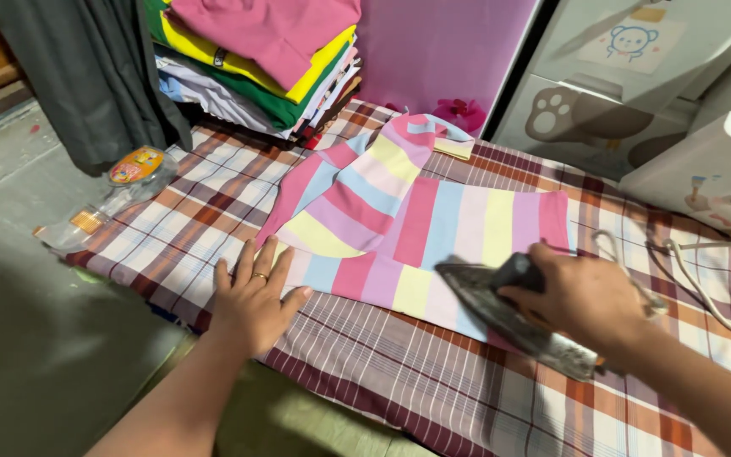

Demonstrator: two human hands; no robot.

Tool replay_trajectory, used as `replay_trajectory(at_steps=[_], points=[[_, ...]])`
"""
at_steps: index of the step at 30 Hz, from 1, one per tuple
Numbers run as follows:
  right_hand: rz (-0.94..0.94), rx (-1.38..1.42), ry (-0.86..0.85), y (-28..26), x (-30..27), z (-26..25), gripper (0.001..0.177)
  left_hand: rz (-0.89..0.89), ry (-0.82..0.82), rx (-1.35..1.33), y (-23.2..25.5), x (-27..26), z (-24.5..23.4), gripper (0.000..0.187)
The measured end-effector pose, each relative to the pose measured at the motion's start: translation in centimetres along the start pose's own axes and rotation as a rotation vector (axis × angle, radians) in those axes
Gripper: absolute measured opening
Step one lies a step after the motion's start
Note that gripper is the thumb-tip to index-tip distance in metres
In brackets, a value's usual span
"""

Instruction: The person irons a striped garment on a plaid board, folds it into a square, and places it on a stack of colorful clothes next to a white drawer unit.

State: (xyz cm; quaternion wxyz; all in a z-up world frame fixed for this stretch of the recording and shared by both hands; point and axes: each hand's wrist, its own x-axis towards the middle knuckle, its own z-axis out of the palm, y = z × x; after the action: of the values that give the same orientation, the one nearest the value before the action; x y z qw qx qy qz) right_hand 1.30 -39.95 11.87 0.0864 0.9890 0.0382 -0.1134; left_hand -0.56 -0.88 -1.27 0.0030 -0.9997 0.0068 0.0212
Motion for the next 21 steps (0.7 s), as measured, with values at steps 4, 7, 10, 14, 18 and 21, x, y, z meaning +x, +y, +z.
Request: replay_trajectory(at_steps=[4, 7, 10, 14, 18, 21], points=[[0.019, 0.009, 0.189, 2.6, 0.8, 0.8, 0.069, 0.016, 0.053, 0.006, -0.2, -0.7, 0.5, 0.076], [0.015, 0.042, 0.184, 2.9, 1.5, 0.4, 0.062, 0.049, 0.113, -0.038, -0.5, -0.6, 0.4, 0.074], [-0.084, 0.014, 0.189, 0.6, 2.1, -1.4, 0.061, 0.047, 0.281, -0.081, -2.0, -0.4, 0.8, 0.073], [-0.253, 0.097, 0.264, -5.1, 3.3, -4.1, 0.056, -0.096, 0.373, -0.096, -5.9, 0.0, 1.7, 0.070], [-0.450, 0.113, 0.352, -11.8, 4.5, -6.3, 0.059, -0.177, 0.361, 0.011, -11.0, -0.4, 3.1, 0.066], [-0.528, 0.146, 0.293, -16.2, 5.6, -6.7, 0.053, -0.211, 0.261, -0.005, -13.0, 0.1, 3.4, 0.066]])
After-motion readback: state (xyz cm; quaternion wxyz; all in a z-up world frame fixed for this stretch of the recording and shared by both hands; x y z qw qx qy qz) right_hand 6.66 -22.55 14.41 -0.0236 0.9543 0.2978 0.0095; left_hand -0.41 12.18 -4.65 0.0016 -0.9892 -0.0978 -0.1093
